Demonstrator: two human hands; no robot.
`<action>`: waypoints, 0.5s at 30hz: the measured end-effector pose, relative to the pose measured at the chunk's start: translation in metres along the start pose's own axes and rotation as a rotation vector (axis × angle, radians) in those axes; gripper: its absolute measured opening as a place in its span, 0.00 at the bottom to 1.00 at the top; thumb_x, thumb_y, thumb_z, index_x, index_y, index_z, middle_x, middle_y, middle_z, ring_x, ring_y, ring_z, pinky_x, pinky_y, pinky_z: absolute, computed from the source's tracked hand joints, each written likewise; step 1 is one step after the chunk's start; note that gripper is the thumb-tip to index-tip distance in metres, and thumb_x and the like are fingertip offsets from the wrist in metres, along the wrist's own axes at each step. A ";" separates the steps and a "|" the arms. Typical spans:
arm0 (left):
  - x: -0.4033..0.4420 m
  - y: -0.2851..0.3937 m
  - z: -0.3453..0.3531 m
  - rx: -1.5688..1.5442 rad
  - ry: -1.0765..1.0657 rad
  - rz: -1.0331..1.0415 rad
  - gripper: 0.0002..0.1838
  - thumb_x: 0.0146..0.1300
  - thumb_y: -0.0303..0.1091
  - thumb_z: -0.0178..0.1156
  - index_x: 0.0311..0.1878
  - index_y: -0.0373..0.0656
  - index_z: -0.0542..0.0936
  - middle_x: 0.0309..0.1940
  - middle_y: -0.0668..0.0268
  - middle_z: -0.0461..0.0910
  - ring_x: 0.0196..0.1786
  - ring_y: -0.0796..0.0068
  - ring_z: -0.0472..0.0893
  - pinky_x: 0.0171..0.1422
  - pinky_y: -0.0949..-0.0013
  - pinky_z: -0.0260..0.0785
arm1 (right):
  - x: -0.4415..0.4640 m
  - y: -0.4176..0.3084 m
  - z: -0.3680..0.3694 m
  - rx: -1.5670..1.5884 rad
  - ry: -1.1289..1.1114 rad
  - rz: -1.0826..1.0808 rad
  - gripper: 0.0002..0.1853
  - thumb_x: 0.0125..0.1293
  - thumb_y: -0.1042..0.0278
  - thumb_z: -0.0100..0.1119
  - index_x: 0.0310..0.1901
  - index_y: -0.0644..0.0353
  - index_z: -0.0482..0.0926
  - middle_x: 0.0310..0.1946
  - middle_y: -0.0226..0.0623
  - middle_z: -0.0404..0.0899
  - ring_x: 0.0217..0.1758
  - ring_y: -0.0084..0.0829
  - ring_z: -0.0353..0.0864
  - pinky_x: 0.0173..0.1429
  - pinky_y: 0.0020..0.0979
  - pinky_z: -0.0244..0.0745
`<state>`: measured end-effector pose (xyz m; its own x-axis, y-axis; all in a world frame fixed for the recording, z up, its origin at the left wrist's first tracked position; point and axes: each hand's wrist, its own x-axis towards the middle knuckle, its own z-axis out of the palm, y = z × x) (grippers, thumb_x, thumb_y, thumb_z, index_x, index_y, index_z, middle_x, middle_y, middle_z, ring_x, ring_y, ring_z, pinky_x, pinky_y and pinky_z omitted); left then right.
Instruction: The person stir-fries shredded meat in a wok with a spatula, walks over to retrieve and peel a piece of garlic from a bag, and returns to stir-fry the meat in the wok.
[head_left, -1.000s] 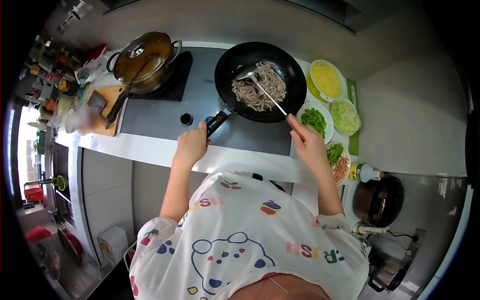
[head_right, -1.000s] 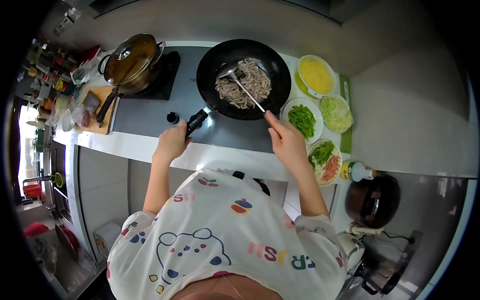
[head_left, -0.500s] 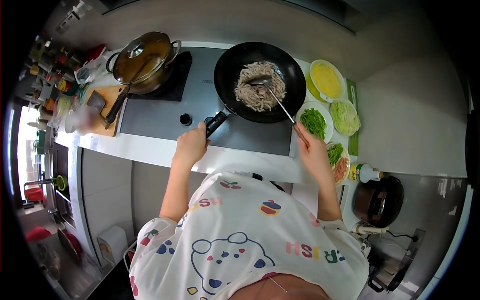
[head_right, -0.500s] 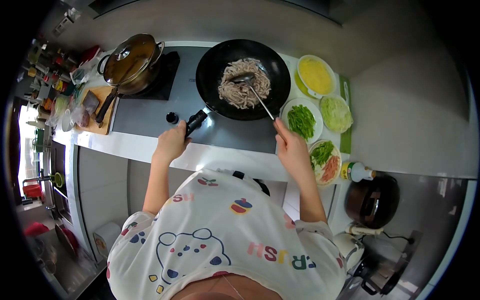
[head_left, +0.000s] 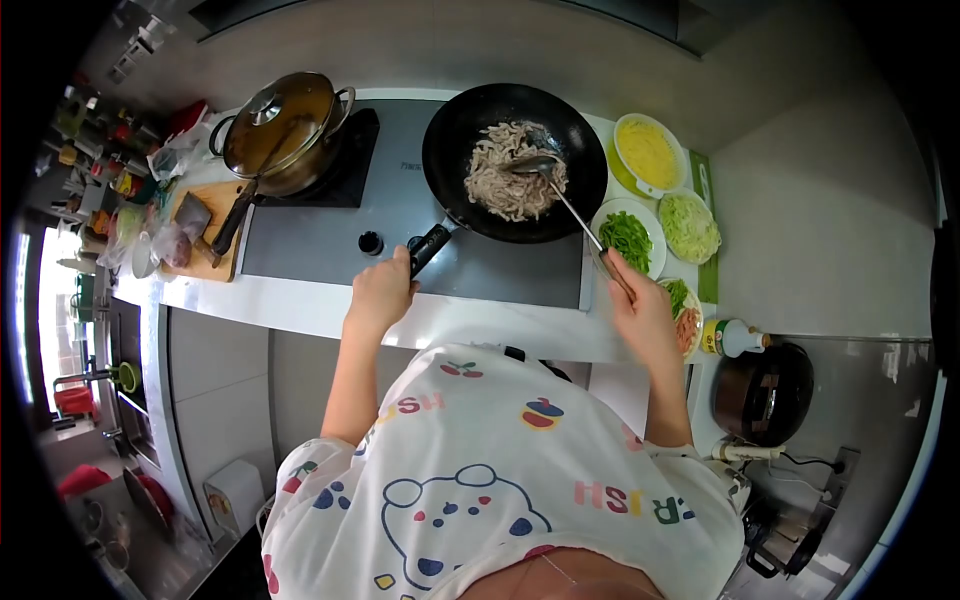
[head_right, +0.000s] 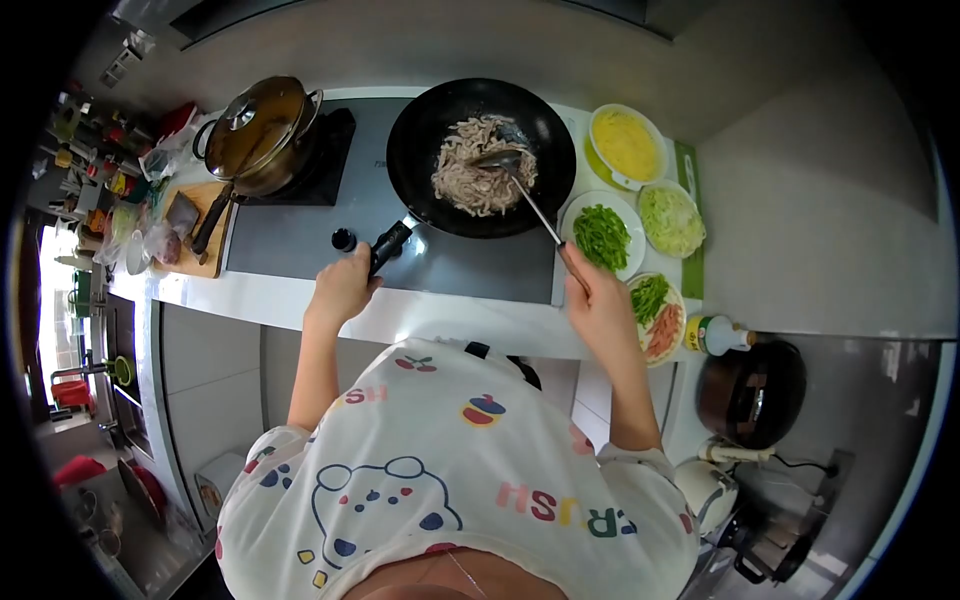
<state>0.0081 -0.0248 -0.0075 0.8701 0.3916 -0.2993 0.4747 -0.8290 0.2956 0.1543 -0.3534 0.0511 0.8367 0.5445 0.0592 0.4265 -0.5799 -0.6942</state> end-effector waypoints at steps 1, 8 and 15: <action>-0.001 0.001 0.000 -0.003 0.003 -0.003 0.20 0.64 0.38 0.68 0.49 0.40 0.69 0.34 0.49 0.85 0.39 0.41 0.84 0.44 0.45 0.76 | -0.003 -0.003 -0.004 -0.021 -0.029 0.041 0.23 0.70 0.75 0.57 0.66 0.59 0.76 0.51 0.51 0.84 0.48 0.49 0.86 0.52 0.38 0.79; 0.001 -0.001 0.001 0.009 -0.013 0.002 0.20 0.64 0.38 0.68 0.49 0.40 0.69 0.34 0.49 0.85 0.39 0.41 0.84 0.44 0.45 0.76 | 0.006 -0.002 0.014 0.070 0.034 0.017 0.23 0.70 0.75 0.57 0.67 0.57 0.76 0.42 0.50 0.85 0.43 0.48 0.85 0.49 0.39 0.78; -0.001 0.000 0.000 0.017 0.010 0.015 0.20 0.63 0.37 0.68 0.48 0.39 0.69 0.34 0.49 0.85 0.39 0.41 0.85 0.43 0.45 0.76 | -0.018 -0.007 0.012 -0.013 -0.034 0.006 0.23 0.70 0.75 0.59 0.67 0.55 0.77 0.34 0.49 0.82 0.37 0.49 0.81 0.45 0.41 0.76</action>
<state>0.0070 -0.0257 -0.0074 0.8785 0.3830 -0.2856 0.4594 -0.8414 0.2845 0.1321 -0.3521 0.0460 0.8271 0.5612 0.0305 0.4262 -0.5909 -0.6850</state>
